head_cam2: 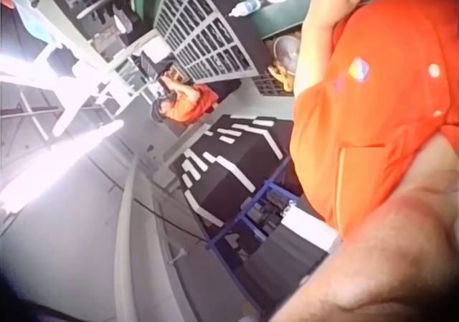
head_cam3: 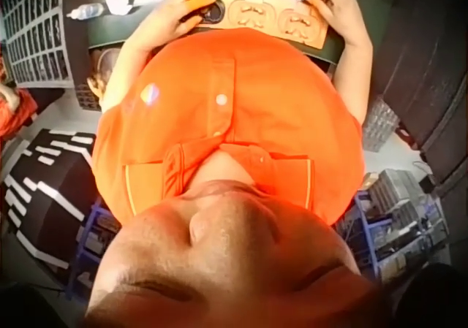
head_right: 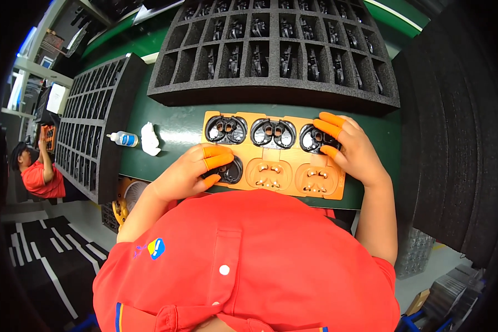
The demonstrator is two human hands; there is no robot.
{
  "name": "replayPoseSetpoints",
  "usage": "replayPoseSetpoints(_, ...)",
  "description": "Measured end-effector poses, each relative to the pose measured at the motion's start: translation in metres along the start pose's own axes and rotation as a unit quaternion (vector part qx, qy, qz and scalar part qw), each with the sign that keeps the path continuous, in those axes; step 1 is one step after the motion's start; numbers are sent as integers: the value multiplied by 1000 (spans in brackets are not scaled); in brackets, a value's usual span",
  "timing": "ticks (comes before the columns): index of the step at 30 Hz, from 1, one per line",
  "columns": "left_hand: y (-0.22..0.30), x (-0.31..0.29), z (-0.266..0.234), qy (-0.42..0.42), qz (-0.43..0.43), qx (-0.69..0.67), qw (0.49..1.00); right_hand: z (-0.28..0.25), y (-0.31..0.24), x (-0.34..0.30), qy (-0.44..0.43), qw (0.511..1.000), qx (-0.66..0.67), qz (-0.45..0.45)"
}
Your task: The person applies adhesive to small electronic components in a component tray using an applicator tool and a glue bottle, then assembles the components by hand at a factory workbench.
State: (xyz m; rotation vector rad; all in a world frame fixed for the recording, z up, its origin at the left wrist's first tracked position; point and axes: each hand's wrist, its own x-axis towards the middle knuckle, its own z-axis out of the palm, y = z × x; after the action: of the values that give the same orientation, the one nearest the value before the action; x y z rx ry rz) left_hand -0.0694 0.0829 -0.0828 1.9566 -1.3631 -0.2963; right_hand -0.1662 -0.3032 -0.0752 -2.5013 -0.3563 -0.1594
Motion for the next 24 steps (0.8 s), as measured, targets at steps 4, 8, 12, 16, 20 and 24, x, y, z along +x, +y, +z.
replayPoseSetpoints(4,1,4,-2,-35,-6,76,997,-4,-6,4,4,999,-39,-33)
replayPoseSetpoints(8,2,-4,-1,-11,3,84,996,-15,-19,21,40,996,5,-79)
replayPoseSetpoints(12,-1,34,-44,87,74,88,990,-21,-30,83,140,981,-42,-128)
replayPoseSetpoints(16,-37,94,-86,274,-111,89,951,1,-63,179,115,983,-69,-125)
replayPoseSetpoints(20,-78,125,-100,123,-219,188,949,31,-93,239,-61,967,-245,14)
replayPoseSetpoints(24,-70,140,-105,23,-292,196,936,38,-98,263,-173,929,-319,78)
